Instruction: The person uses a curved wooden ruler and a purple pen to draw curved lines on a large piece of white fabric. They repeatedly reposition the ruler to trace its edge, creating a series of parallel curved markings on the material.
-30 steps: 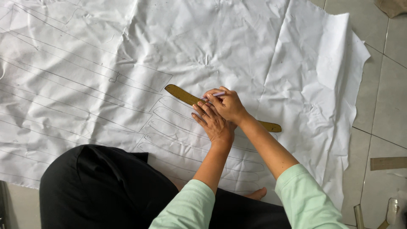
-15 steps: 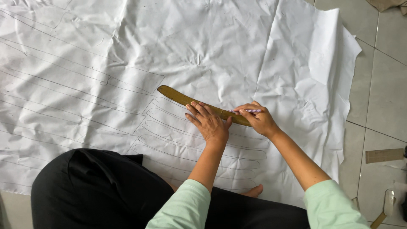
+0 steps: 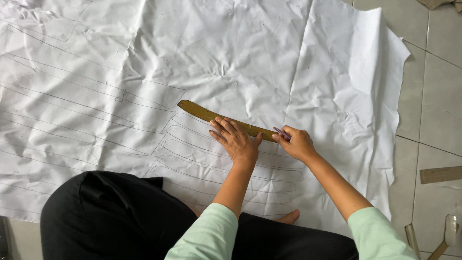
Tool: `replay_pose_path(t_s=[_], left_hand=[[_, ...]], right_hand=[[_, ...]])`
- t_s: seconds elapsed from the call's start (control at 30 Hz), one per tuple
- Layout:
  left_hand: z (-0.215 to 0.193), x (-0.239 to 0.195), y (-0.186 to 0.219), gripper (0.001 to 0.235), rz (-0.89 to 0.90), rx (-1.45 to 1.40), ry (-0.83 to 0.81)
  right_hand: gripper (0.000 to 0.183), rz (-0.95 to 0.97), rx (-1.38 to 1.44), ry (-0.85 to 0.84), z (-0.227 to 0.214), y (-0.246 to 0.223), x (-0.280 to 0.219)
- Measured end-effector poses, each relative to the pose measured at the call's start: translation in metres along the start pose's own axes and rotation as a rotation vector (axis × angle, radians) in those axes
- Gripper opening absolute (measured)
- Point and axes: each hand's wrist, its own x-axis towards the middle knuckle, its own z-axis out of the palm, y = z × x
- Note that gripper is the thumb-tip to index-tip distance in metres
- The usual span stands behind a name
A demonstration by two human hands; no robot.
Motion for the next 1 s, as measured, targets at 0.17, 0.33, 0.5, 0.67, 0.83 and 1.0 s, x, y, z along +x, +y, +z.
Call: replay_pose_path(t_s=[0.17,0.33,0.5,0.67,0.83,1.0], left_hand=[[0.0,0.0,-0.001,0.133,0.008,-0.003,0.031],[-0.013,0.005,-0.008,0.126,0.008,-0.014,-0.07],[0.039,0.046,-0.047,0.038,0.108,0.034,0.292],[0.011,0.06,-0.072,0.059,0.042,-0.018,0.217],[-0.019,0.051,-0.074,0.1,-0.109,-0.148,0.22],[-0.021,0.04,-0.07,0.116,-0.099,-0.087,0.199]], right_hand=[[0.032,0.134,-0.064,-0.095,-0.014,-0.028,0.008],[0.031,0.167,-0.138,-0.088,-0.011,-0.032,0.012],[0.029,0.142,-0.171,-0.073,0.015,0.004,0.021],[0.029,0.177,-0.17,-0.091,0.005,-0.011,0.017],[0.029,0.196,-0.181,-0.102,0.009,-0.009,0.018],[0.027,0.199,-0.184,-0.095,0.011,-0.009,0.018]])
